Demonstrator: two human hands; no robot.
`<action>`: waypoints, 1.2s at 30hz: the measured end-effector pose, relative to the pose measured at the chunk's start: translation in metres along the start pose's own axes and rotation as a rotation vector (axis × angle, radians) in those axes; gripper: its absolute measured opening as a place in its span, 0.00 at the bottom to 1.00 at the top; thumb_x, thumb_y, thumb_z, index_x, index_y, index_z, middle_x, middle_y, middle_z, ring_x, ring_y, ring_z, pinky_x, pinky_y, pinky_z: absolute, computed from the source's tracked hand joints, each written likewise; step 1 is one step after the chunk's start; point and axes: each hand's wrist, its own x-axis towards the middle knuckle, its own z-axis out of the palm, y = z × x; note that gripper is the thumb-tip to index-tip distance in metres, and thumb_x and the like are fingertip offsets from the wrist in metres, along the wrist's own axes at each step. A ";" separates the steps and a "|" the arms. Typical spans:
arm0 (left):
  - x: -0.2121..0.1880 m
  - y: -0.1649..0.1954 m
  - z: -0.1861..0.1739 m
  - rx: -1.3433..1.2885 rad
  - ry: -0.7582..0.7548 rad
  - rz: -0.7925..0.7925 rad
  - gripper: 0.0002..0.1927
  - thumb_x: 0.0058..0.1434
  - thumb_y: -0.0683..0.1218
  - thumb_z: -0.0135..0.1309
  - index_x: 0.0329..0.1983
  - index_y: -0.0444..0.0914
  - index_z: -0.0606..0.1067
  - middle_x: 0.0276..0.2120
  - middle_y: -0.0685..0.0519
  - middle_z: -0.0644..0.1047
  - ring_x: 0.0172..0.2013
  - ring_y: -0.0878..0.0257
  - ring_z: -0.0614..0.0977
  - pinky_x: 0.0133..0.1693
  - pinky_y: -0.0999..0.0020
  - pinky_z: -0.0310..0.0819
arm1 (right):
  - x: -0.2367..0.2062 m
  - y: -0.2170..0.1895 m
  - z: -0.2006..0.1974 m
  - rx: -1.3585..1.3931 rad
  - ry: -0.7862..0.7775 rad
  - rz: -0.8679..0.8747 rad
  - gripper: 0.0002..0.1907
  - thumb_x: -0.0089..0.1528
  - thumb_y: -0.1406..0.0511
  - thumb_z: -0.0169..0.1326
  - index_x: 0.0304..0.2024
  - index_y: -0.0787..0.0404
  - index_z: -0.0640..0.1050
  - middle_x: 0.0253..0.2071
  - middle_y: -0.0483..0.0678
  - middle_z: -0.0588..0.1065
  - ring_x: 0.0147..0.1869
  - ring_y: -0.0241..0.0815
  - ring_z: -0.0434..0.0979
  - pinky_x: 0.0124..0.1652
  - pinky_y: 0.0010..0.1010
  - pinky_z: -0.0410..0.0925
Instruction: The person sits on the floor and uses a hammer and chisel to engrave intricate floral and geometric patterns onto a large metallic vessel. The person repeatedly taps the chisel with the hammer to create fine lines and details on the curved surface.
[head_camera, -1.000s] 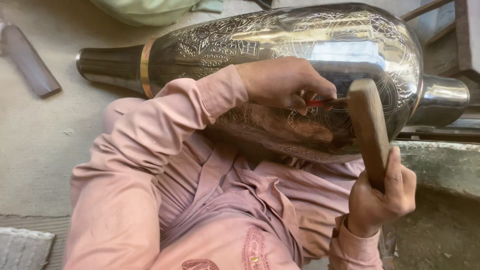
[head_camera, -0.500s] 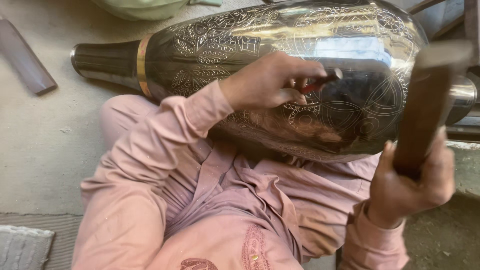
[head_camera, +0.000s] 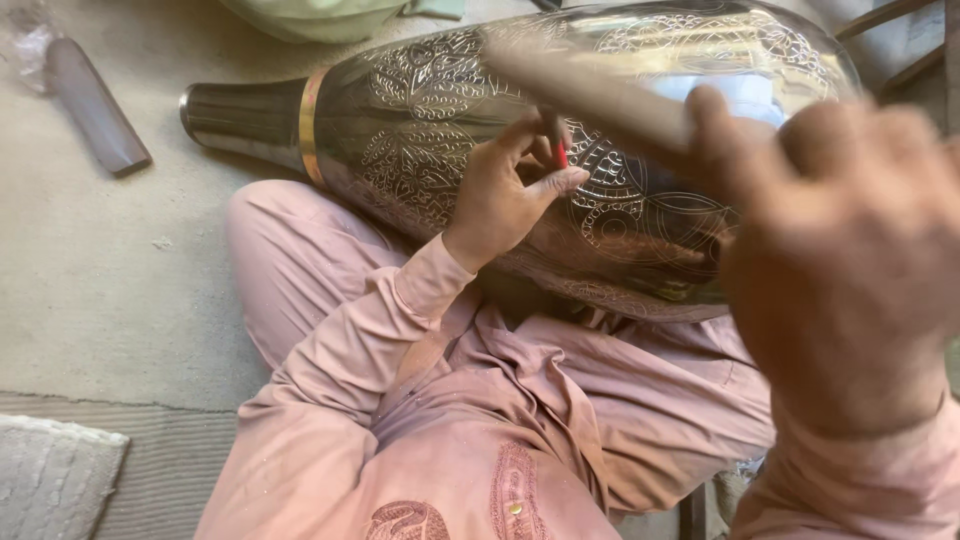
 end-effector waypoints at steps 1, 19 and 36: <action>-0.001 0.001 0.001 -0.007 0.015 0.004 0.12 0.66 0.44 0.64 0.47 0.40 0.72 0.35 0.54 0.81 0.35 0.65 0.87 0.43 0.68 0.90 | -0.007 -0.003 0.002 -0.039 0.018 -0.005 0.15 0.70 0.65 0.63 0.59 0.48 0.84 0.30 0.44 0.74 0.29 0.37 0.70 0.31 0.31 0.64; 0.084 0.025 0.018 0.145 -0.970 0.390 0.29 0.56 0.35 0.65 0.61 0.44 0.75 0.45 0.52 0.83 0.43 0.58 0.84 0.44 0.61 0.81 | -0.180 -0.112 0.078 0.913 0.189 1.005 0.36 0.58 0.82 0.60 0.70 0.67 0.72 0.50 0.53 0.76 0.48 0.39 0.77 0.47 0.26 0.70; 0.042 0.004 0.005 0.112 -0.541 0.283 0.22 0.65 0.39 0.64 0.59 0.42 0.70 0.38 0.54 0.83 0.37 0.63 0.88 0.41 0.70 0.87 | -0.148 -0.006 0.076 0.348 0.138 0.414 0.33 0.67 0.84 0.59 0.72 0.56 0.79 0.37 0.49 0.77 0.34 0.38 0.72 0.33 0.29 0.66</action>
